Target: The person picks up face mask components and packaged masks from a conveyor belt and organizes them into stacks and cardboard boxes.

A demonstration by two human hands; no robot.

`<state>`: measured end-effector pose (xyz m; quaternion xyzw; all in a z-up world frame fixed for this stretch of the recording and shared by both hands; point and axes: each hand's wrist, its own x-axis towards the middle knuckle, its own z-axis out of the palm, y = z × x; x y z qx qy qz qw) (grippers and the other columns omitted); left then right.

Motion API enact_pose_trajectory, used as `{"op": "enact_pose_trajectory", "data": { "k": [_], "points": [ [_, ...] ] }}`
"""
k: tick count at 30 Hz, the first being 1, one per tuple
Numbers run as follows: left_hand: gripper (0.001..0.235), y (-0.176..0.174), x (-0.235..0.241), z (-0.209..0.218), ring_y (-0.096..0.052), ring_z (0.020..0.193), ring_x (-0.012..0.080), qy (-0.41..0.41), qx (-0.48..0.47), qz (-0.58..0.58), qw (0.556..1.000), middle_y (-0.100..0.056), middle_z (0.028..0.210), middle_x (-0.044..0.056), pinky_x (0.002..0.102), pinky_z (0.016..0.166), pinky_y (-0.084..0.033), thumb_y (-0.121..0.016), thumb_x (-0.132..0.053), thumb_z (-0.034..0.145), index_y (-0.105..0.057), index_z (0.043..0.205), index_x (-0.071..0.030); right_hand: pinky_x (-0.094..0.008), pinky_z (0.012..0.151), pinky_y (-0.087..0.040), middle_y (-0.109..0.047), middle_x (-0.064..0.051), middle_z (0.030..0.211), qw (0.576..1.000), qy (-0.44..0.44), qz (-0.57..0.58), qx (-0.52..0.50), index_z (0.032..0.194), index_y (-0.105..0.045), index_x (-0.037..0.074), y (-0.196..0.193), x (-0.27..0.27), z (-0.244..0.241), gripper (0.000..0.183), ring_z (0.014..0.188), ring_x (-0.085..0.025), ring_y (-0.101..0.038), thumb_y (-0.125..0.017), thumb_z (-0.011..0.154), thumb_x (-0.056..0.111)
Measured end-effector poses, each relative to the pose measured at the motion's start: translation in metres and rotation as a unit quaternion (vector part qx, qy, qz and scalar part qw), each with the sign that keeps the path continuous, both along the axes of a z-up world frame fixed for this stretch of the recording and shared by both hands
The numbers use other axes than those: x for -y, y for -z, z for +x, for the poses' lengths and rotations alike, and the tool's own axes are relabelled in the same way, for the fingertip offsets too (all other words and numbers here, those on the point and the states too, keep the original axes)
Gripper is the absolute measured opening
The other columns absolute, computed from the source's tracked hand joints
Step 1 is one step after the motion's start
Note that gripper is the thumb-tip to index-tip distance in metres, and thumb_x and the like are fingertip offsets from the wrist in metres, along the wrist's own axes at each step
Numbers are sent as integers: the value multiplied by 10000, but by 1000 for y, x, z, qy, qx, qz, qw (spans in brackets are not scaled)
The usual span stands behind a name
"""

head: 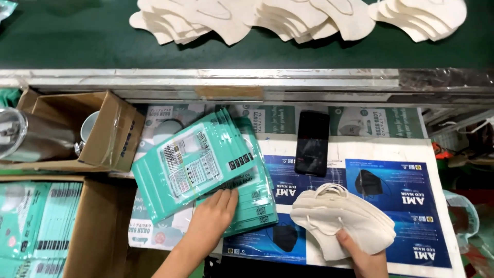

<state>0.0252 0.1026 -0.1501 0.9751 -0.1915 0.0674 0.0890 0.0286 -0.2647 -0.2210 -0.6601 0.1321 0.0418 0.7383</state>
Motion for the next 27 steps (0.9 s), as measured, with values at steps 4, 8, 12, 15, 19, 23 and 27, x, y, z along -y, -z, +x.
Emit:
{"op": "enact_pose_trajectory", "data": {
  "k": [4,8,12,15,19,23,27],
  "points": [
    [639,-5,0,7,-627,938,292,34,-19,84,996,-594,974,146,343,770,-537,-660,44,601,-576,1228,137,-379,964,-522,-698,-164,1246,1000,1,-6,-12,1358,-586,-33,-2,-3,0,649,1132,-242,-670,-772,737,-23],
    [552,-31,9,7,-608,970,324,24,-114,81,990,-580,1013,137,394,796,-527,-642,53,606,-586,1154,27,-369,963,-555,-774,-194,1138,971,-163,-157,75,1201,-705,-43,26,38,-8,481,1056,-257,-731,-822,738,19],
    [503,-64,48,-8,-618,957,331,59,36,-114,991,-586,1011,152,417,804,-535,-669,-35,662,-631,1163,-22,-390,993,-568,-746,-245,1195,942,-319,-69,-81,1185,-720,-51,-9,31,-24,350,1113,-332,-746,-694,878,114],
    [454,-87,76,-9,-643,920,315,120,48,-186,974,-577,994,141,407,768,-553,-698,-82,738,-649,1183,-5,-407,908,-574,-688,-239,1281,827,-459,-295,135,1286,-675,-46,-56,9,-17,431,1153,-352,-705,-698,915,172],
    [380,-110,80,2,-684,838,302,125,6,-295,947,-604,972,134,394,650,-562,-768,-90,765,-686,1127,-8,-437,822,-578,-688,-185,1349,634,-452,-425,461,1222,-697,36,-72,0,-6,331,1051,-339,-682,-697,927,187],
    [409,-117,50,2,-701,801,279,37,71,-254,964,-652,977,102,385,646,-577,-774,-66,708,-715,1113,-48,-411,932,-596,-662,-170,1320,660,-408,-433,459,1229,-681,14,-119,-10,8,443,1165,-335,-713,-695,837,222],
    [424,-106,62,-9,-739,744,210,-19,50,-285,957,-658,1008,115,332,624,-605,-768,0,757,-741,1175,-69,-399,995,-550,-655,-171,1357,782,-356,-322,398,1244,-708,61,-119,-8,13,414,1188,-314,-703,-694,851,192]
  ]
}}
